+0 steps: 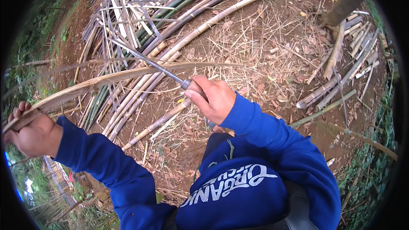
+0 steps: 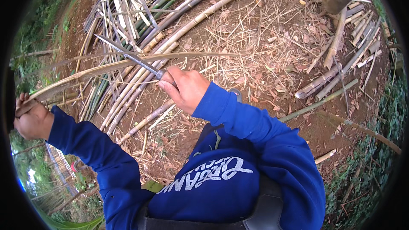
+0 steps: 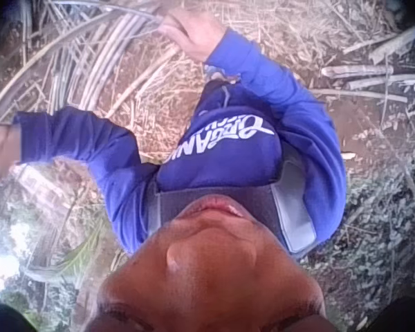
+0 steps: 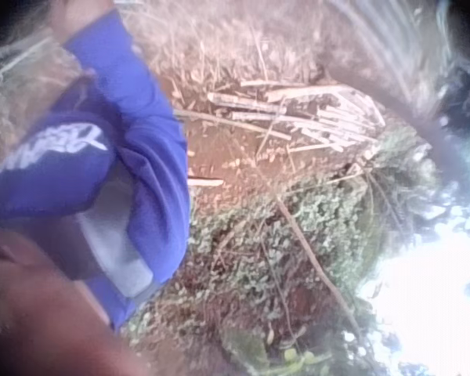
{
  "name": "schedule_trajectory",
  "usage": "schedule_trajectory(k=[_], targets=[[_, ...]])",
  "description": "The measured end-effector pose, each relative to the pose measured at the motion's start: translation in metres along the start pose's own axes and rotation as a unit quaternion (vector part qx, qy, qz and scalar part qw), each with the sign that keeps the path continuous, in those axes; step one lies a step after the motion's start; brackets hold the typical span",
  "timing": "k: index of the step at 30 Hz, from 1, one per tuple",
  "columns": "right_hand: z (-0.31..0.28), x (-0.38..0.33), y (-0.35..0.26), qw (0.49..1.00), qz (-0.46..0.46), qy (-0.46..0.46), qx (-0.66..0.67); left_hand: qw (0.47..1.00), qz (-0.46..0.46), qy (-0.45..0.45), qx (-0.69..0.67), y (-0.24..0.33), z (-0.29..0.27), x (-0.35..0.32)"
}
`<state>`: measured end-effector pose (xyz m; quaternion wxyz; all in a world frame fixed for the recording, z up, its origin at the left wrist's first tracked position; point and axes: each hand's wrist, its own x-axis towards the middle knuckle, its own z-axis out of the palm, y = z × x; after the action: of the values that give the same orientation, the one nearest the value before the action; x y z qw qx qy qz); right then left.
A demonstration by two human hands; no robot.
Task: The person uses a machete to split long bamboo poles into thin strips. They repeatedly strike the bamboo held against the ground, then separate the resulting strips and set them aside. The person handles multiple bamboo poles and accumulates a pile of split strips.
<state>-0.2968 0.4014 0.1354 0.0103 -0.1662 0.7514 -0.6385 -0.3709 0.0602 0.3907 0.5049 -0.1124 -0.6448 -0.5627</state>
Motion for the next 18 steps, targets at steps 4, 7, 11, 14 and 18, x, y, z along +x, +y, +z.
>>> schedule_trajectory(k=[4, 7, 11, 14, 18], targets=[[0.015, -0.013, -0.006, 0.999, 0.019, -0.036, -0.021, 0.989, 0.039, 0.059, 0.129, 0.008, 0.076, -0.088], [0.022, -0.025, -0.003, 0.999, 0.018, -0.036, -0.013, 0.994, -0.006, 0.084, 0.074, 0.001, 0.084, -0.113], [0.039, -0.037, 0.05, 0.993, 0.082, -0.057, -0.058, 0.997, -0.015, 0.04, 0.061, 0.001, 0.063, -0.111], [0.046, -0.049, 0.163, 0.932, 0.287, -0.133, -0.174, 0.998, -0.056, 0.02, 0.004, 0.013, 0.055, -0.113], [0.044, -0.053, 0.203, 0.936, 0.236, -0.125, -0.229, 0.995, -0.065, 0.017, -0.08, 0.027, 0.025, -0.101]])
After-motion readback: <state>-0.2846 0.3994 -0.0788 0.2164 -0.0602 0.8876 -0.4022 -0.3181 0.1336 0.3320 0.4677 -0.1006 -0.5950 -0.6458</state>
